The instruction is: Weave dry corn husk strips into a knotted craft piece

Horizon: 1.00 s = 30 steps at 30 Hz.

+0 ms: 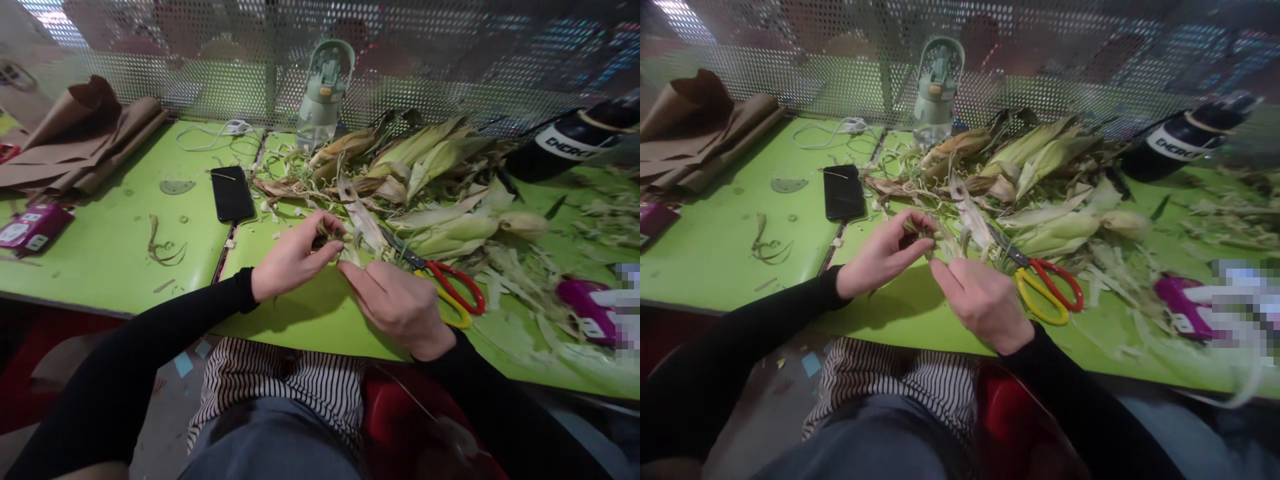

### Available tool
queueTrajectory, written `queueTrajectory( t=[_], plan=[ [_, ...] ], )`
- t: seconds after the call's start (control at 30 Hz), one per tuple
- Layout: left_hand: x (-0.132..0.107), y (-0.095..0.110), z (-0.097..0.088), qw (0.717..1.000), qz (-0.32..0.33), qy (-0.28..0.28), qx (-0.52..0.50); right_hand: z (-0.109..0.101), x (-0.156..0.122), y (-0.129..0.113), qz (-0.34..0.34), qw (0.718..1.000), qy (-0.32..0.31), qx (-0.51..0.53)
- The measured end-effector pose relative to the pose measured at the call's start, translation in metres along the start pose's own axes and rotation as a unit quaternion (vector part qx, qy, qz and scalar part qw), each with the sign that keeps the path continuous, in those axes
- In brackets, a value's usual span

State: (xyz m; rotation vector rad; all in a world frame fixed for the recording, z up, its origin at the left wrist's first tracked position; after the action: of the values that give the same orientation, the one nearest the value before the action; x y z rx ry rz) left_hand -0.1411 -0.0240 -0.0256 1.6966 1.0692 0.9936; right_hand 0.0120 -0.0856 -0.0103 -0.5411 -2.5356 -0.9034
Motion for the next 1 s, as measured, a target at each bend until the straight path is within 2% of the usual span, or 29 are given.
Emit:
queueTrajectory(
  t=[0.1, 0.23, 0.37, 0.5, 0.57, 0.63, 0.7, 0.77, 0.83, 0.9, 1.0],
  plan=[
    [-0.004, 0.006, 0.002, 0.997, 0.047, -0.009, 0.057, -0.008, 0.005, 0.0, -0.008, 1.0, 0.021, 0.007],
    [-0.003, 0.005, 0.003, 0.996, 0.05, -0.038, 0.057, -0.016, 0.008, 0.009, 0.024, 0.998, 0.027, 0.042],
    [0.001, 0.001, 0.003, 0.992, -0.027, -0.079, -0.09, -0.016, 0.005, 0.016, 0.084, 0.988, 0.016, 0.127],
    [0.002, 0.001, 0.003, 0.953, -0.111, -0.134, -0.247, -0.006, -0.004, 0.028, 0.201, 0.956, 0.042, 0.209],
    [0.0, 0.002, 0.004, 0.933, -0.134, -0.158, -0.294, 0.001, -0.007, 0.035, 0.233, 0.945, 0.041, 0.226],
    [-0.001, 0.004, 0.004, 0.922, -0.147, -0.176, -0.313, 0.005, -0.008, 0.042, 0.236, 0.944, 0.036, 0.228],
    [-0.002, 0.004, 0.006, 0.919, -0.158, -0.19, -0.308, -0.001, -0.009, 0.051, 0.26, 0.941, 0.067, 0.205],
    [-0.002, 0.003, 0.007, 0.92, -0.172, -0.198, -0.292, -0.017, -0.011, 0.061, 0.307, 0.925, 0.136, 0.176],
    [-0.001, 0.001, 0.009, 0.921, -0.185, -0.197, -0.279, -0.035, -0.008, 0.068, 0.324, 0.907, 0.176, 0.204],
    [-0.001, 0.0, 0.009, 0.924, -0.188, -0.191, -0.274, -0.043, 0.005, 0.068, 0.254, 0.902, 0.09, 0.337],
    [0.0, -0.001, 0.01, 0.93, -0.179, -0.184, -0.263, -0.047, 0.025, 0.055, 0.097, 0.849, -0.068, 0.514]
  ],
)
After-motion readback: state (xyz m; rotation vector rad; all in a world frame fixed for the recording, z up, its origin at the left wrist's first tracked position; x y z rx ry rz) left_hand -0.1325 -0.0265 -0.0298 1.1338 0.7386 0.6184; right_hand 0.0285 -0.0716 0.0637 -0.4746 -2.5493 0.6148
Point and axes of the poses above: each hand's wrist, its own x-axis towards the middle knuckle, its own z-axis out of the palm, y = z × x, the point moved 4 cm from there along x, towards the middle knuckle, and after that the axes turned 12 degrees about -z, right-handed, at the moved point
